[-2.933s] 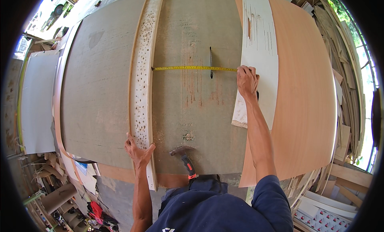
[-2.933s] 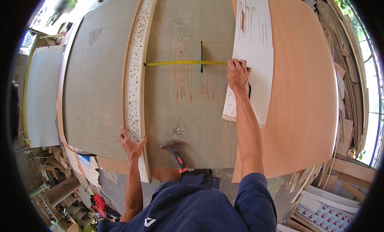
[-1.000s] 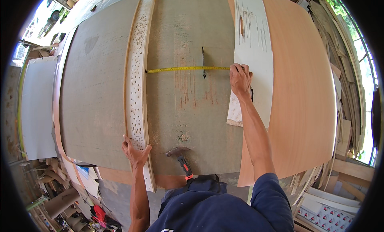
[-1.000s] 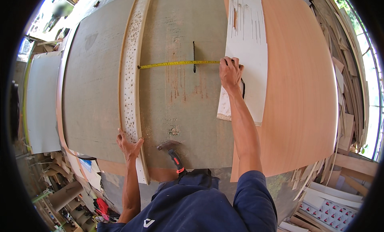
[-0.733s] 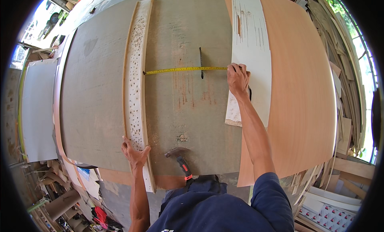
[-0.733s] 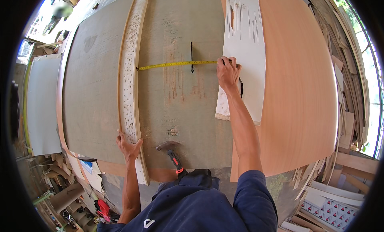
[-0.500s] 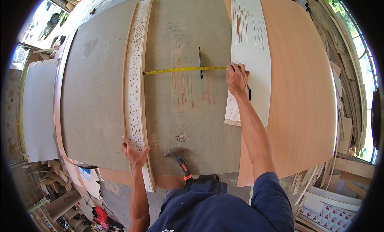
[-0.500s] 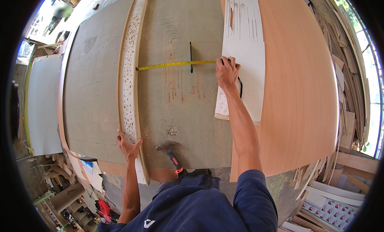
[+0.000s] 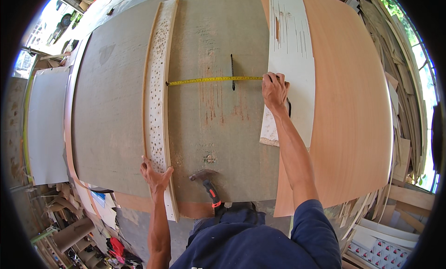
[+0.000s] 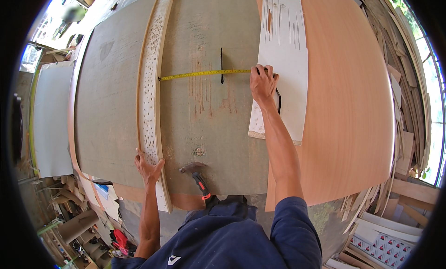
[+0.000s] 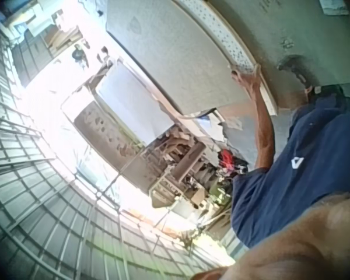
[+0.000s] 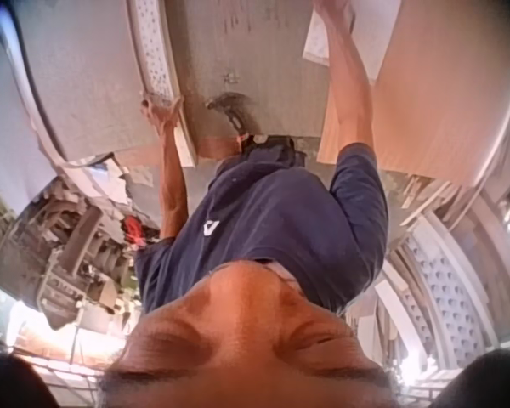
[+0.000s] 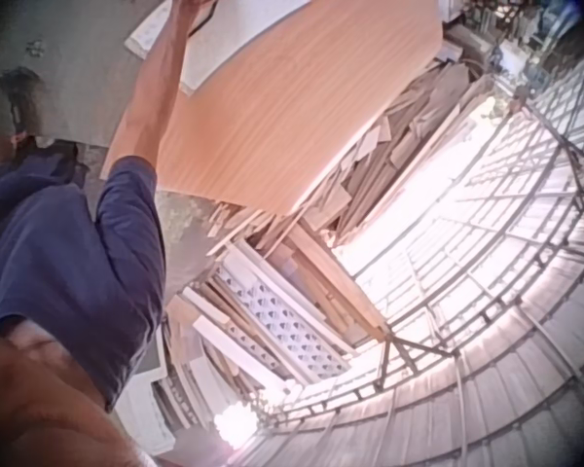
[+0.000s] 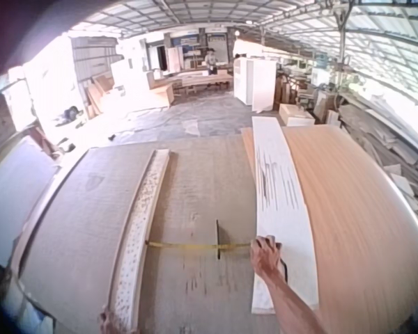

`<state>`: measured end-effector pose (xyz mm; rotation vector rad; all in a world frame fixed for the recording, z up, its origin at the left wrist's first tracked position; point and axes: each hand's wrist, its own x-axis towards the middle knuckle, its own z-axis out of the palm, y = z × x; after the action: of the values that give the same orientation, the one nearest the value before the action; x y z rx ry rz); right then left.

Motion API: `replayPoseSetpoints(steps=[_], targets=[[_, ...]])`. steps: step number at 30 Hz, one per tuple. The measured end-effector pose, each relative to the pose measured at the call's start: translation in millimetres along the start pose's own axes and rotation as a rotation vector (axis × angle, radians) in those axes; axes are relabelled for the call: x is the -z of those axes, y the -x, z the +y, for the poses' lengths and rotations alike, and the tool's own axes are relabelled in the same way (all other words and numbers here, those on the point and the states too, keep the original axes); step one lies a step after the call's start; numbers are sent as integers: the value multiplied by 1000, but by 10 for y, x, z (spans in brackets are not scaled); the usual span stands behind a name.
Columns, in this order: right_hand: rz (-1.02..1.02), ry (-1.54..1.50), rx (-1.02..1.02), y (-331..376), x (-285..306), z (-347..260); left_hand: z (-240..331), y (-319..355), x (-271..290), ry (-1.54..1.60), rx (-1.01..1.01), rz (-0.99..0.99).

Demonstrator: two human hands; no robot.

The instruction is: The person handles laminate strips, measures a wooden board with a tape measure, hammers nails into a piece of wood, and moves large plywood panels in a workshop.

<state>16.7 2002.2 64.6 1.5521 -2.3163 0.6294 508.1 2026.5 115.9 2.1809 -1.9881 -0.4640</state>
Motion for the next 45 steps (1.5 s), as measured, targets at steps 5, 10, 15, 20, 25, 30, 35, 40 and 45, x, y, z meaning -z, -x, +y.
replayPoseSetpoints(steps=[5,10,15,20,25,30,35,40,45], targets=[[-29,12,-26,-5,8,-22,19,8,9,23,-5,-6],[-8,16,-25,8,6,-26,24,5,-10,28,-4,8],[7,9,-20,5,-1,-27,14,-2,-21,-2,-12,18],[-16,42,-34,14,8,-28,52,4,10,-3,-11,11],[-5,15,-36,11,8,-49,4,-8,-9,-18,-58,34],[6,-6,-45,33,3,-39,17,-2,-5,-35,-45,31],[-13,-4,-49,28,-17,-42,-40,-12,-41,-39,-54,37],[-15,1,-46,32,-33,-29,-25,-6,-29,-63,-35,31],[0,-6,-43,40,-32,-28,-13,-11,-31,-49,-34,32]])
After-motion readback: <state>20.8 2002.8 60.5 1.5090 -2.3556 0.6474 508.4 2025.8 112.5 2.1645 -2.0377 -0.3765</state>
